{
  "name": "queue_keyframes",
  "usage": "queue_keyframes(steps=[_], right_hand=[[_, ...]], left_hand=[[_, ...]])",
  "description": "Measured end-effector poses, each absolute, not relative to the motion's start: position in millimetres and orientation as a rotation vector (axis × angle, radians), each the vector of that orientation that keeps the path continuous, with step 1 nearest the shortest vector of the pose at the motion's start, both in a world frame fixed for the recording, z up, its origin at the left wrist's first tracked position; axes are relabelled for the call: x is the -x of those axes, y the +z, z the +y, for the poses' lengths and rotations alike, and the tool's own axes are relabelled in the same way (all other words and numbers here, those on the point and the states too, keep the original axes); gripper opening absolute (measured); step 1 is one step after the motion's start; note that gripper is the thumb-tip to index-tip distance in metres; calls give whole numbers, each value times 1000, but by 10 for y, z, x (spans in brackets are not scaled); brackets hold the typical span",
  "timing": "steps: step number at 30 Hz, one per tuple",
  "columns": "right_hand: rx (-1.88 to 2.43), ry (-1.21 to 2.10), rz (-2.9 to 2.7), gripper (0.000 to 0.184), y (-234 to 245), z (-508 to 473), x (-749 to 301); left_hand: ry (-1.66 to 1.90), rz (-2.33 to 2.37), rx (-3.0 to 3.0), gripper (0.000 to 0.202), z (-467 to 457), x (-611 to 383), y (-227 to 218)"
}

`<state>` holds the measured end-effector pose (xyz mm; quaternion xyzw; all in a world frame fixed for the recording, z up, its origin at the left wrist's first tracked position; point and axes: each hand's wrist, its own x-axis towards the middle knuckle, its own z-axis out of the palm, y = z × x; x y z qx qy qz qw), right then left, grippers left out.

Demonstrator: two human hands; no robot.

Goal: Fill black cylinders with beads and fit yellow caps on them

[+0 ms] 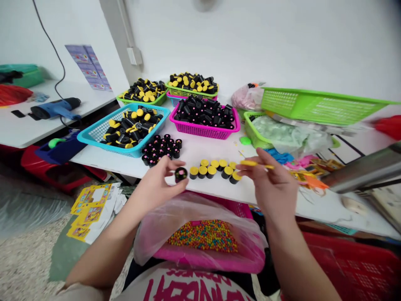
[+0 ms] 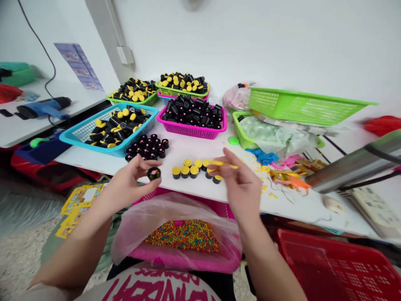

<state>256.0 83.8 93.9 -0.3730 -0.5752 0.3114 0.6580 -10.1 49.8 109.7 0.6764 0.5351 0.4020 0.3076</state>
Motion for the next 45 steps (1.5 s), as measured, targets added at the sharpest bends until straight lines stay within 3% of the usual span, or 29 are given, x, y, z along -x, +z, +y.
queue_keyframes(steps=[5,12,19,24,27,32,45], right_hand=[[610,318,-1657,35,998,605,-2209],[434,97,-1773,38,791,635,-2295],[448,47,-1794,47,689,639,-2296],[413,6,-1855,48,633,675,-2323],[412,-1,-1886,50,608,690,-2294],[522,94,-2028,50,588,680,-2233],[561,56,-1964,47,550,670,-2223]], left_hand=[[1011,817,-1699,26,522,-327,1179],[1112,397,-1570,11,504,-504,817],[1152,389,-1272,22,471,-610,558],[1148,558,-1305,26,481,-592,584],[1137,559,-1042,23,464,-619,599],[1057,520,-708,37,471,-666,624],[1143,474,-567,43,494,-750,691]])
